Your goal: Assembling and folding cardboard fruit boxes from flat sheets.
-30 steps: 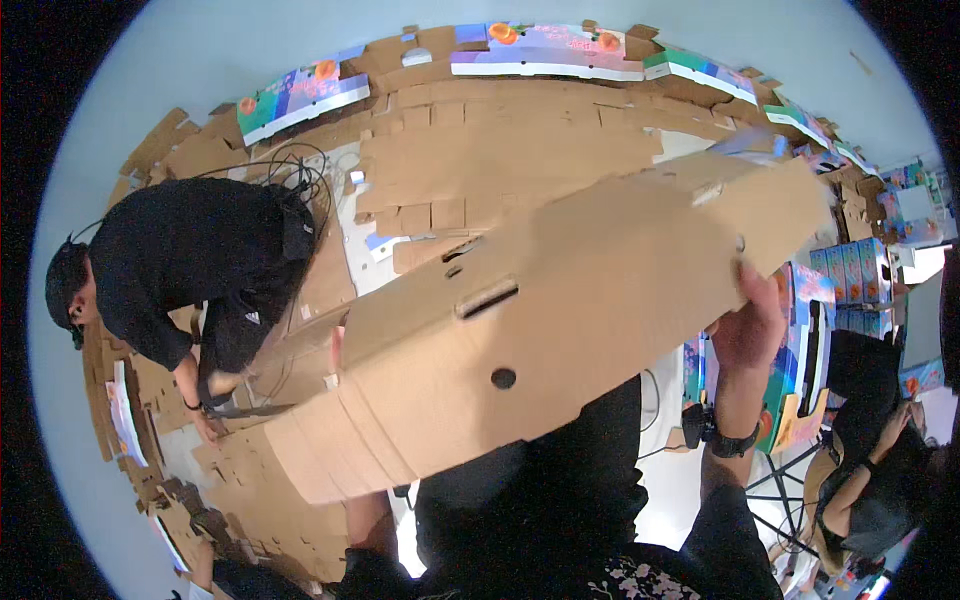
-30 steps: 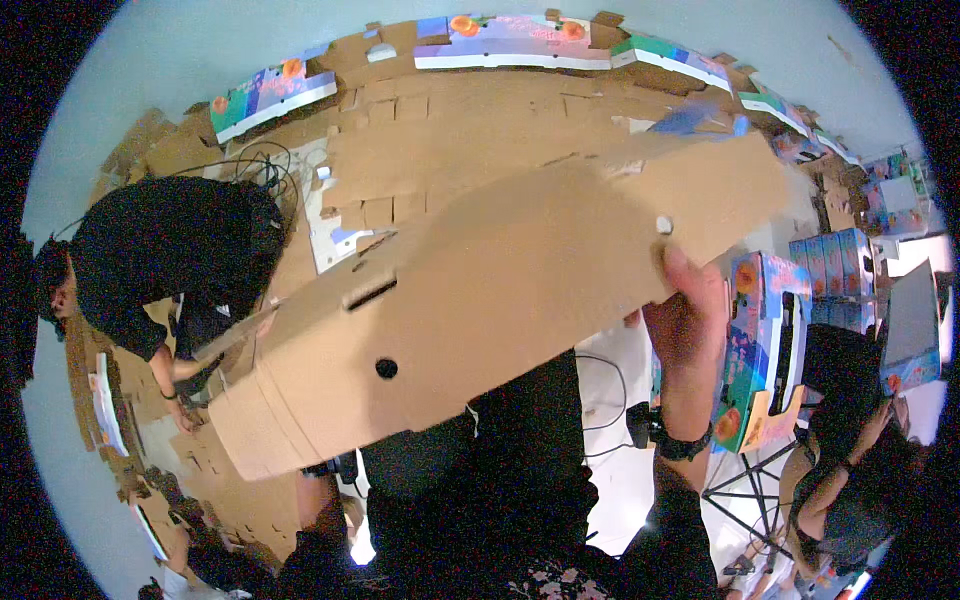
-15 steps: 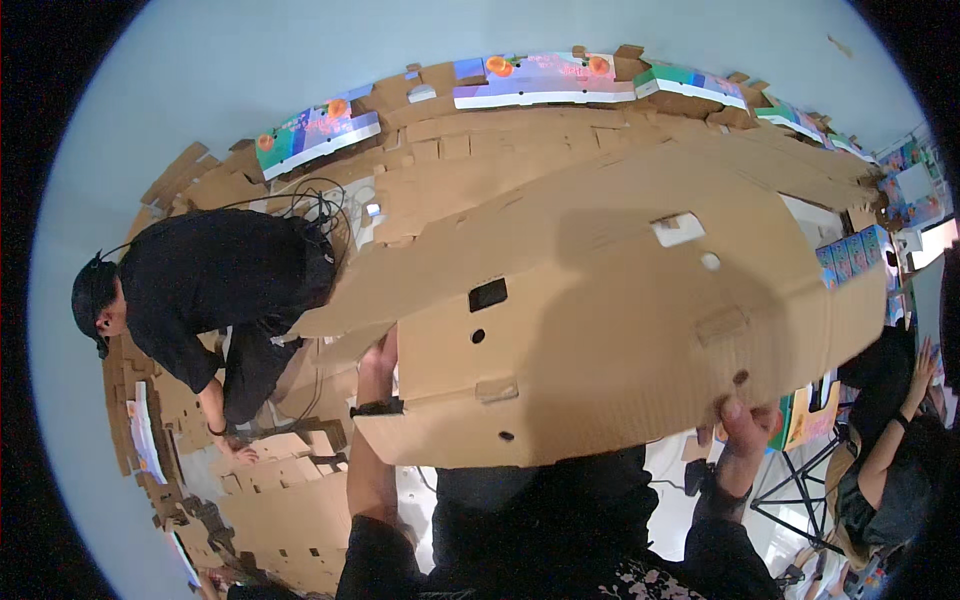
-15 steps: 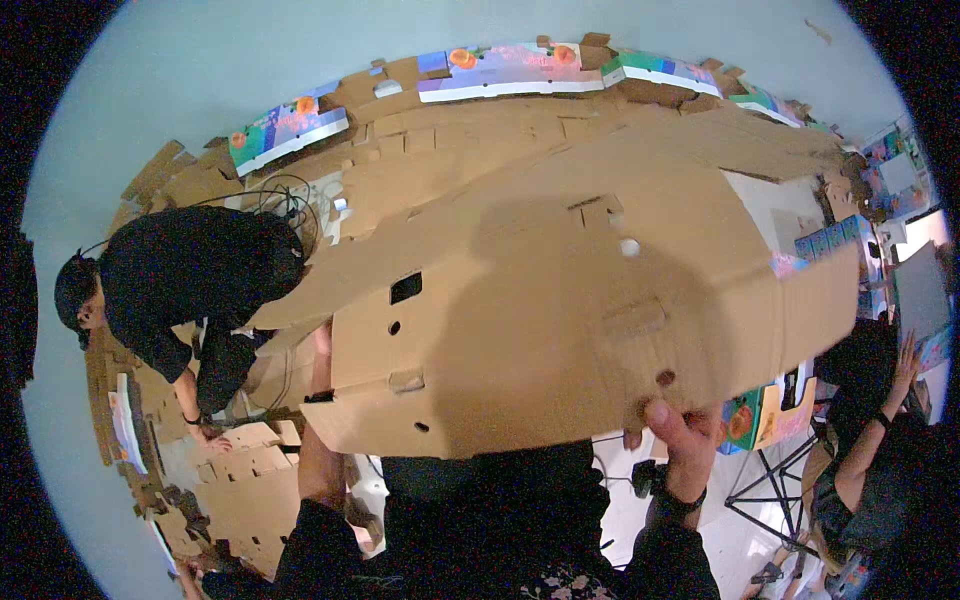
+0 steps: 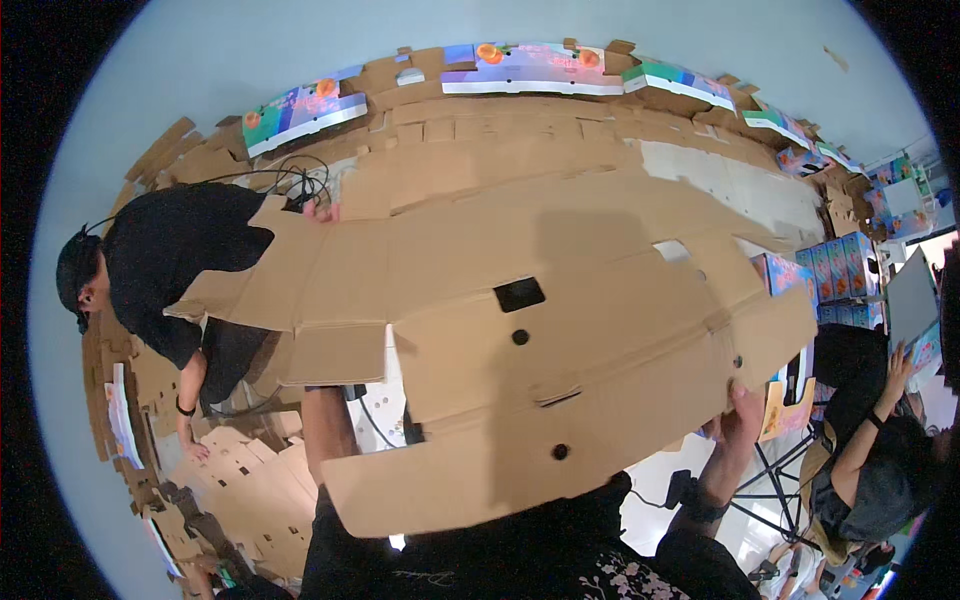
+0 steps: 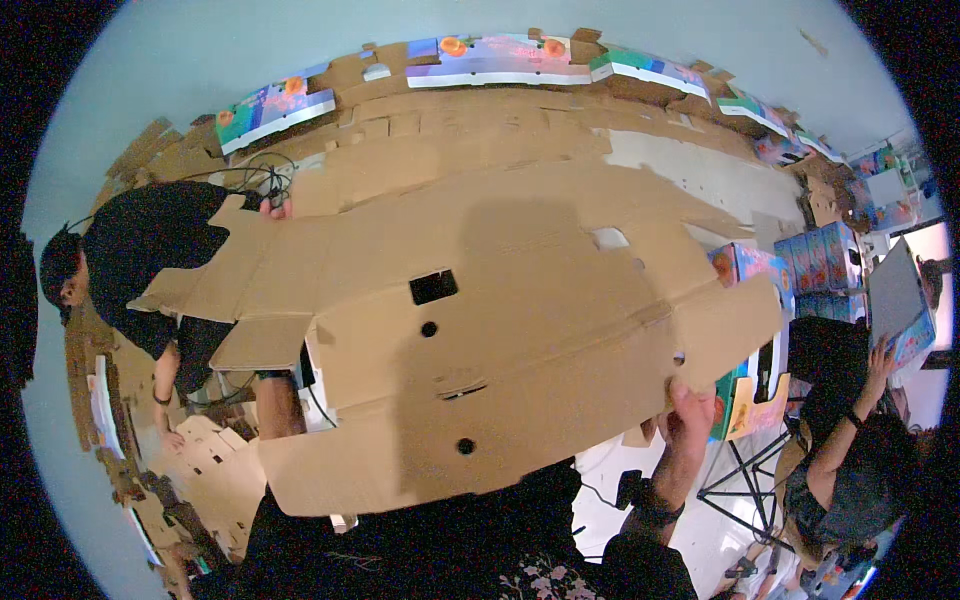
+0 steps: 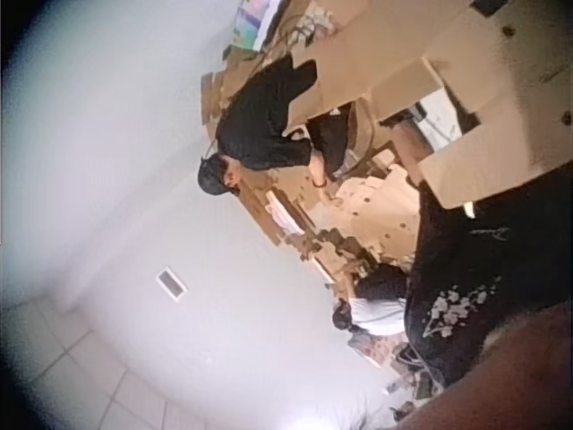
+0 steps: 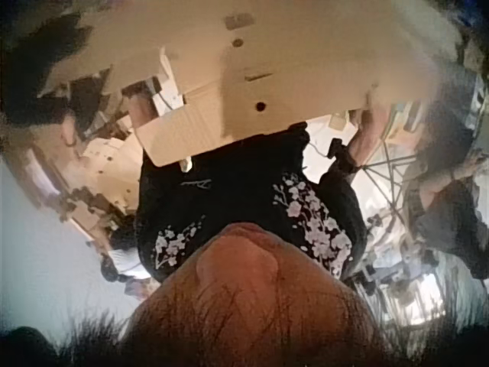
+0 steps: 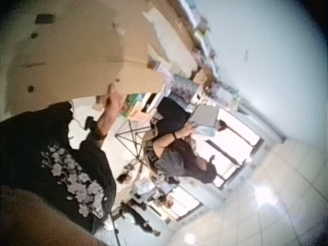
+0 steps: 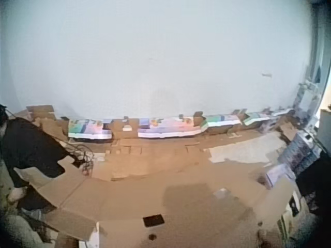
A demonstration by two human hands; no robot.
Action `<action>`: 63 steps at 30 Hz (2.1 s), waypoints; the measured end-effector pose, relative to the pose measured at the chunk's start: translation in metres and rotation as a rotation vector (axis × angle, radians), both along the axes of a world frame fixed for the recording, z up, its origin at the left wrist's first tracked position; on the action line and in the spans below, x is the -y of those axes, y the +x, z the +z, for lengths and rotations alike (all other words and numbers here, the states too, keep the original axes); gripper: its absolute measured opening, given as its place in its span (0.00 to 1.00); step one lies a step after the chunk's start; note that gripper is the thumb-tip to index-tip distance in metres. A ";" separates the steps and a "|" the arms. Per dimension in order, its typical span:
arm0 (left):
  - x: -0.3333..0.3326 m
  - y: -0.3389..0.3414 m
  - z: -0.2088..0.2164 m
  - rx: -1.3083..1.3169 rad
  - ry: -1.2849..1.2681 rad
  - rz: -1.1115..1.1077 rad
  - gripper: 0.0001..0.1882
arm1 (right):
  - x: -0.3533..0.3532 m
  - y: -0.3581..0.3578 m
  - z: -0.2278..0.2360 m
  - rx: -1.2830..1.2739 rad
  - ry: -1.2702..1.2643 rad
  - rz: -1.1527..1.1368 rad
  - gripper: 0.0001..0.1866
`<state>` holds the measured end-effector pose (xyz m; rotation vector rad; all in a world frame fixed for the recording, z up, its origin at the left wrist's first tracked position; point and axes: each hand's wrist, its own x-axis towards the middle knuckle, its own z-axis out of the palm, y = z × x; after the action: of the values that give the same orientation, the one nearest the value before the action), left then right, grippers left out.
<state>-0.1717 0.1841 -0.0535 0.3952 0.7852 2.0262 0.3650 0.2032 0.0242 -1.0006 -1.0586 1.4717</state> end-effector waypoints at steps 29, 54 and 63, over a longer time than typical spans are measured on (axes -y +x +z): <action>0.164 0.067 0.119 -1.085 0.551 -0.219 0.10 | -0.045 -0.028 -0.031 0.246 0.612 -0.047 0.08; 0.199 0.173 0.084 -1.192 -0.029 0.121 0.35 | 0.047 -0.023 0.049 0.863 0.839 -0.378 0.21; 0.192 0.155 0.081 -1.053 0.272 -0.053 0.06 | 0.026 -0.027 0.037 0.568 0.129 -0.328 0.28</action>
<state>-0.0166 -0.0081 0.0277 1.6911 1.0671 1.7942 0.3378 0.1776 0.0616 -1.4650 -1.2893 0.8567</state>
